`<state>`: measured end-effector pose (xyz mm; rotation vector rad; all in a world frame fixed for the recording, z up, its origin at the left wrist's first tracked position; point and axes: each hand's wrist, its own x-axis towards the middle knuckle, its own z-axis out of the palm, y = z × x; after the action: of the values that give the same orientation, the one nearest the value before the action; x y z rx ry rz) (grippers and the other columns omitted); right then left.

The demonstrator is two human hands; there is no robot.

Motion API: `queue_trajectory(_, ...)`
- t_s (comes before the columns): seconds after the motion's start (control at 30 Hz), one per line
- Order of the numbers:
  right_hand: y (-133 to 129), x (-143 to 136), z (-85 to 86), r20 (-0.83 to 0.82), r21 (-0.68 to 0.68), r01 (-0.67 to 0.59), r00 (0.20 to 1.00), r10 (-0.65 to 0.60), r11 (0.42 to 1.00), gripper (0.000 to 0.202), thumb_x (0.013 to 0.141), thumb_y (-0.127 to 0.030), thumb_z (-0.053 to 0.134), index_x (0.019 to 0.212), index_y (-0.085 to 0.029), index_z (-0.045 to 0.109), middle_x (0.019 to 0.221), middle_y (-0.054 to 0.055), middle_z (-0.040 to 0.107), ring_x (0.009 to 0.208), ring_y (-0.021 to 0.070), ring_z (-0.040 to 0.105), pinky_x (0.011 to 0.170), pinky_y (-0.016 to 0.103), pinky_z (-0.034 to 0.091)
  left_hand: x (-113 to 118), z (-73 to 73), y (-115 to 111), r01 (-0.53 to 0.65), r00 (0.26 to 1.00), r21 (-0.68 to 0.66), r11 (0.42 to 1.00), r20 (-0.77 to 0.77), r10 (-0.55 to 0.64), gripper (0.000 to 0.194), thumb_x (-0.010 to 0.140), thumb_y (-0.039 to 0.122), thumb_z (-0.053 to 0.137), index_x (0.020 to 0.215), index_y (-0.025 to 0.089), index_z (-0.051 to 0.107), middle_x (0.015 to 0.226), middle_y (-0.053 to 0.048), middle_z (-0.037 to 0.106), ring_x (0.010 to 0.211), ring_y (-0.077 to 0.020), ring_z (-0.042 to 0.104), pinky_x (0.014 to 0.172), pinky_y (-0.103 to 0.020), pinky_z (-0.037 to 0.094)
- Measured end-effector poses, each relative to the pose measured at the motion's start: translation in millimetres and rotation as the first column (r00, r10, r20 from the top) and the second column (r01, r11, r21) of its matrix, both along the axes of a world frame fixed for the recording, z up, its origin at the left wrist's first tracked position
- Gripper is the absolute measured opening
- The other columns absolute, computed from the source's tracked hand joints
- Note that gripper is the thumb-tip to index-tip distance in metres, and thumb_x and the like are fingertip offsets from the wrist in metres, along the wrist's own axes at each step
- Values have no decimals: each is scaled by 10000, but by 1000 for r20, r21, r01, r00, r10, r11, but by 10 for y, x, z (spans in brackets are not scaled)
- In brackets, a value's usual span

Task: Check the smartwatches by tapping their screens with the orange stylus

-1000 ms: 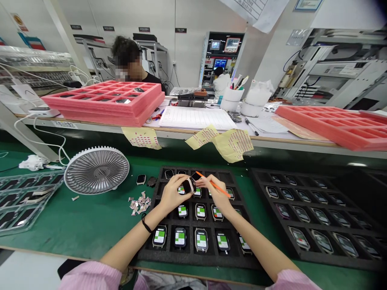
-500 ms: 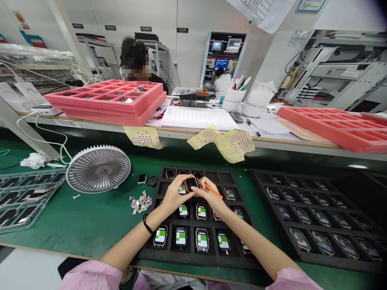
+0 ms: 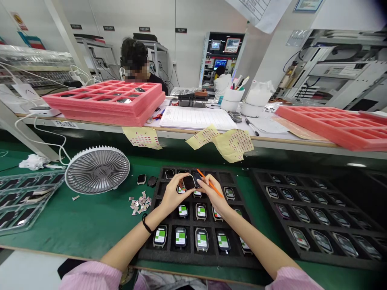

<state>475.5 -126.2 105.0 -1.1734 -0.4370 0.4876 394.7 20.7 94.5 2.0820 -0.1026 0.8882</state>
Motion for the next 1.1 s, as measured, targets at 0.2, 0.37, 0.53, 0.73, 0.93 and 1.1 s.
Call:
queue_trajectory(0.2, 0, 5, -62, 35, -17, 24, 999, -24, 1000, 419, 711, -370, 751, 658, -212, 367, 817, -23, 483, 744, 143, 555, 695, 306, 529, 5, -4, 7, 13, 1000, 9, 1000, -8, -13, 408, 803, 345, 680, 1168, 218, 547, 1068, -81, 624, 736, -156, 604, 651, -302, 525)
queue_trajectory(0.37, -17, 149, -110, 255, -108, 182, 955, -150, 977, 444, 725, -441, 710, 630, -218, 338, 744, -22, 480, 716, 151, 534, 701, 292, 483, 32, -30, 25, 19, 999, 27, 999, -40, -18, 416, 789, 319, 694, 1161, 206, 545, 1067, -79, 625, 795, -173, 612, 675, -298, 513)
queue_trajectory(0.53, -160, 549, -145, 724, -286, 561, 658, -208, 777, 436, 808, -468, 570, 599, -230, 271, 584, -46, 434, 585, 129, 471, 616, 234, 389, 315, 71, -6, 96, 977, 229, 969, -209, -47, 384, 762, 313, 704, 1105, 201, 574, 1063, -71, 648, 976, -233, 598, 812, -343, 482)
queue_trajectory(0.73, -326, 892, -279, 833, -355, 694, 539, -124, 627, 332, 832, -390, 474, 620, -243, 266, 543, -55, 386, 488, 122, 377, 543, 235, 329, 939, 98, -204, 171, 923, 482, 859, -385, 33, 407, 775, 414, 677, 1105, 192, 593, 1099, -66, 667, 1034, -250, 583, 885, -376, 416)
queue_trajectory(0.93, -472, 1014, -286, 844, -436, 740, 534, -55, 512, 290, 825, -289, 476, 639, -249, 257, 591, -27, 479, 499, 133, 451, 538, 235, 348, 1110, -129, -368, 274, 898, 547, 791, -439, -8, 358, 906, 390, 526, 1192, 182, 581, 1303, -92, 586, 1211, -261, 494, 977, -418, 355)
queue_trajectory(1.1, -624, 1073, -254, 823, -528, 762, 568, 5, 376, 270, 814, -196, 517, 638, -239, 317, 589, -22, 494, 518, 146, 505, 549, 243, 346, 956, -103, -320, 281, 885, 590, 757, -464, 32, 364, 937, 390, 464, 1207, 175, 580, 1362, -107, 529, 1262, -256, 446, 1035, -426, 307)
